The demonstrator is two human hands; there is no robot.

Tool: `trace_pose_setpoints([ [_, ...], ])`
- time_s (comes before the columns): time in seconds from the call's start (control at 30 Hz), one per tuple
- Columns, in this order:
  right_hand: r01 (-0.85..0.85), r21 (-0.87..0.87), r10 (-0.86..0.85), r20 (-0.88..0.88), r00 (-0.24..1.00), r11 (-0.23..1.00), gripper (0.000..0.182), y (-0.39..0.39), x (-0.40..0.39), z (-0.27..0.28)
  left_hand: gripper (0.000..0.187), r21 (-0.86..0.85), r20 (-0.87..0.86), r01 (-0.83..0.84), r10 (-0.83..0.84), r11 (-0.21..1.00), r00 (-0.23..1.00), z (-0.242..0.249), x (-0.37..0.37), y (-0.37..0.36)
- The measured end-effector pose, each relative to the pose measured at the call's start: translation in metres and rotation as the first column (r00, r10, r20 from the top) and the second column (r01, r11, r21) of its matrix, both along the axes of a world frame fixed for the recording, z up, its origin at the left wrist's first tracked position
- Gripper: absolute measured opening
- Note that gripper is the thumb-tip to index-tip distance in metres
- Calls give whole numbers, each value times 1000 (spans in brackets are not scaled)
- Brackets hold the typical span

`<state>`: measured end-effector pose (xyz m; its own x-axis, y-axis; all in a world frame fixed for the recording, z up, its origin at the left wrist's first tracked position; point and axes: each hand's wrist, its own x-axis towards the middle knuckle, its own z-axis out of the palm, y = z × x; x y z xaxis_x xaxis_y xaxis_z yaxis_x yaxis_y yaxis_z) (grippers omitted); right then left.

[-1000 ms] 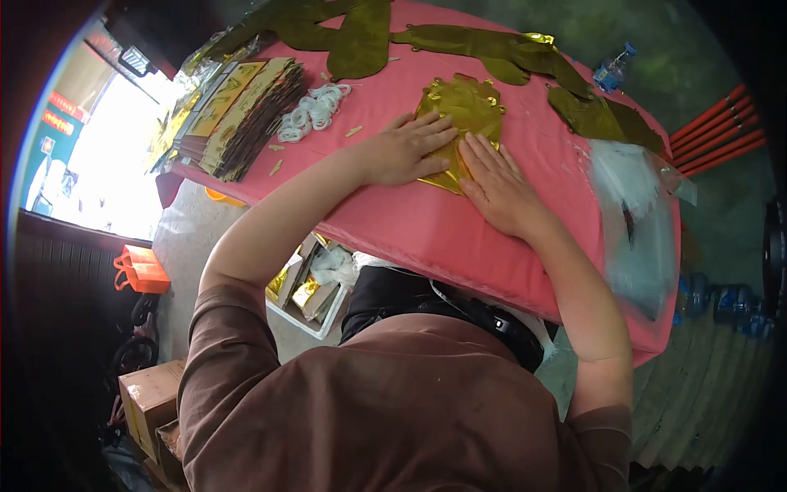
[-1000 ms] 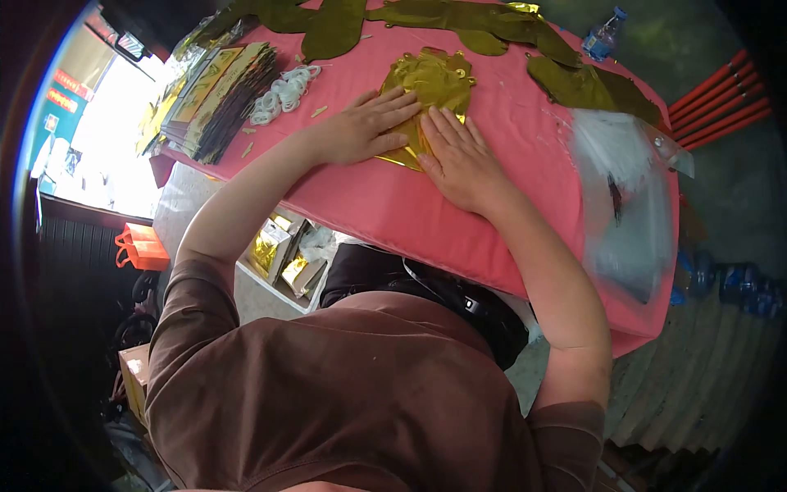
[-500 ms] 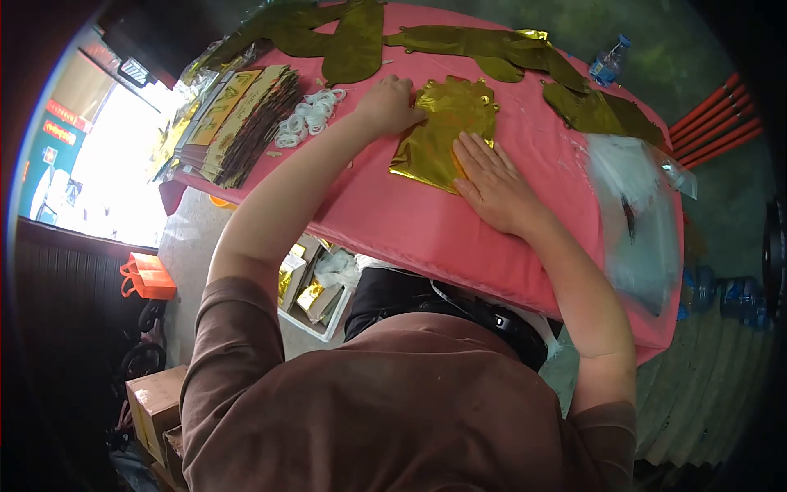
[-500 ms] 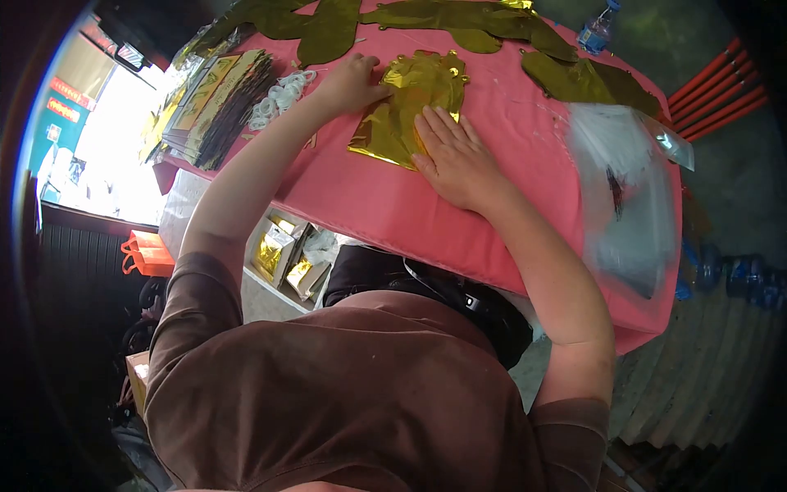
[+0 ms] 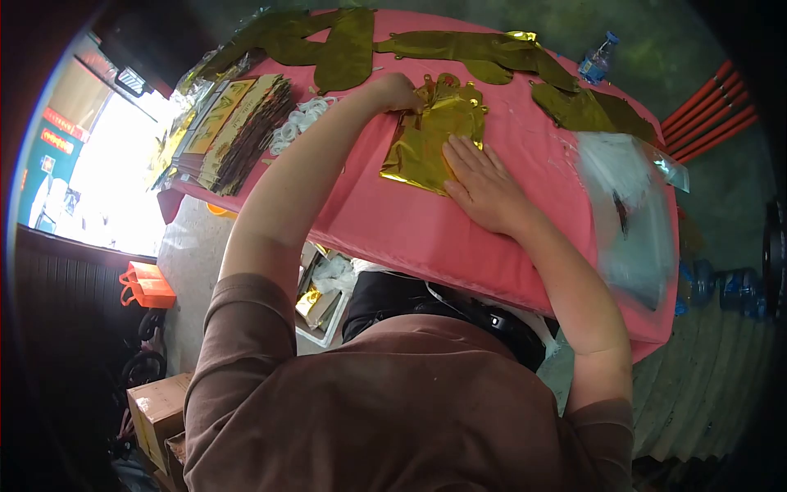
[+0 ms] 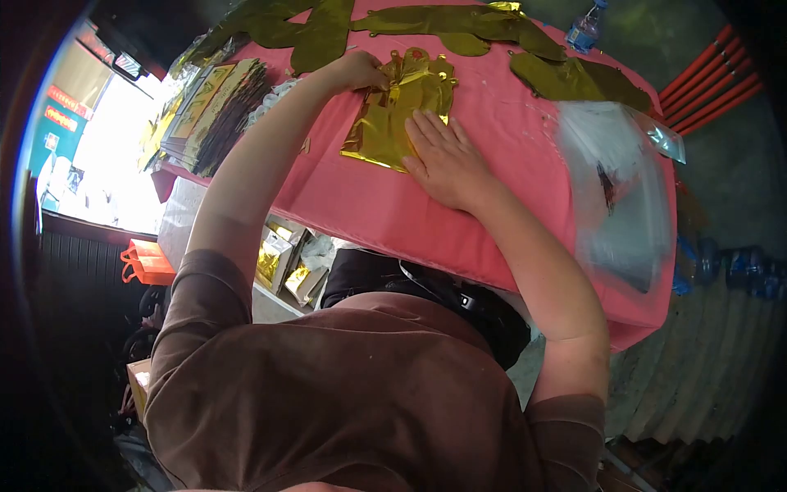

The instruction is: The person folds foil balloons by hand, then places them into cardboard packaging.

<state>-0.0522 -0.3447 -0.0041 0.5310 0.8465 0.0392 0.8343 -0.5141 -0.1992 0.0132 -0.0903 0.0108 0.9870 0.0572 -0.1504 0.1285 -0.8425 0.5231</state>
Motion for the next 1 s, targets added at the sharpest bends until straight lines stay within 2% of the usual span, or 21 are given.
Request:
trace_pose_setpoints([
  [0.03, 5, 3, -5, 1, 1000, 1000, 58, -1, 0, -2, 25, -91, 49, 14, -10, 996, 999, 0, -4, 1],
  [0.07, -17, 84, 14, 38, 999, 996, 56, -2, 0, -5, 25, -88, 49, 19, -14, 996, 999, -4, -6, 4],
  [0.13, -38, 167, 25, 76, 997, 985, 53, -5, 5, -9, 13, -343, 33, -10, 22, 939, 999, -13, -11, 13],
  [0.17, -29, 310, 71, -124, 990, 950, 49, -8, 13, -10, 13, -340, 32, -6, 18, 940, 999, -13, -16, 15],
  [0.2, 9, 442, 144, -311, 939, 897, 44, -11, 21, -12, 13, -425, 12, -20, 27, 905, 1000, -12, -25, 15],
  [0.23, 12, 442, 142, -314, 939, 897, 44, -13, 29, -15, 13, -507, -9, -35, 36, 861, 999, -11, -34, 14],
  [0.3, 367, 632, 95, -575, 812, 683, 38, -13, 36, -12, 15, -583, -21, -58, 56, 810, 998, -2, -55, 5],
  [0.33, 428, 632, 136, -647, 751, 646, 45, -18, 37, -2, 18, -654, -31, -80, 79, 752, 996, 1, -63, 3],
  [0.37, 427, 631, 136, -647, 750, 648, 45, -19, 38, -1, 18, -655, -32, -82, 81, 751, 996, -1, -67, 3],
  [0.43, 592, 556, 243, -815, 526, 584, 44, -23, 44, -1, 18, -707, -32, -71, 68, 704, 997, -5, -72, 4],
  [0.47, 607, 524, 264, -843, 469, 598, 63, -27, 46, 8, 18, -709, -34, -74, 72, 701, 997, -5, -75, 4],
  [0.5, 608, 520, 261, -846, 466, 600, 63, -26, 46, 8, 19, -740, -32, -43, 29, 671, 999, -5, -78, 4],
  [0.53, 598, 487, 174, -846, 503, 636, 56, -24, 45, 8, 19, -770, -28, -12, -16, 638, 999, -5, -80, 4],
  [0.57, 590, 451, 88, -837, 540, 670, 49, -22, 45, 10, 19, -772, -30, -11, -19, 636, 999, -1, -82, 0],
  [0.6, 593, 448, 84, -838, 539, 670, 49, -22, 46, 13, 18, -770, -34, 8, -53, 638, 998, 4, -85, -6],
  [0.67, 587, 270, 10, -913, 408, 764, 30, -23, 46, 21, 16, -772, -43, 21, -85, 635, 995, 3, -86, -12],
  [0.7, 588, 265, 6, -915, 404, 765, 30, -24, 45, 23, 15, -747, -32, 47, -107, 663, 994, 0, -83, -13],
  [0.77, 587, 229, 4, -933, 359, 776, 15, -25, 42, 24, 14, -722, -23, 72, -127, 688, 992, -4, -82, -15],
  [0.83, 555, 218, 10, -936, 353, 803, 13, -29, 48, 19, 12, -673, 33, 102, -108, 732, 994, -8, -81, -16],
  [0.93, 586, 222, -5, -933, 361, 780, 12, -31, 46, 20, 17, -705, 82, 107, -69, 701, 994, -6, -88, -25],
  [1.0, 568, 221, -77, -888, 452, 793, 9, -29, 46, 17, 17, -657, 53, 79, -59, 750, 997, -1, -95, -29],
])
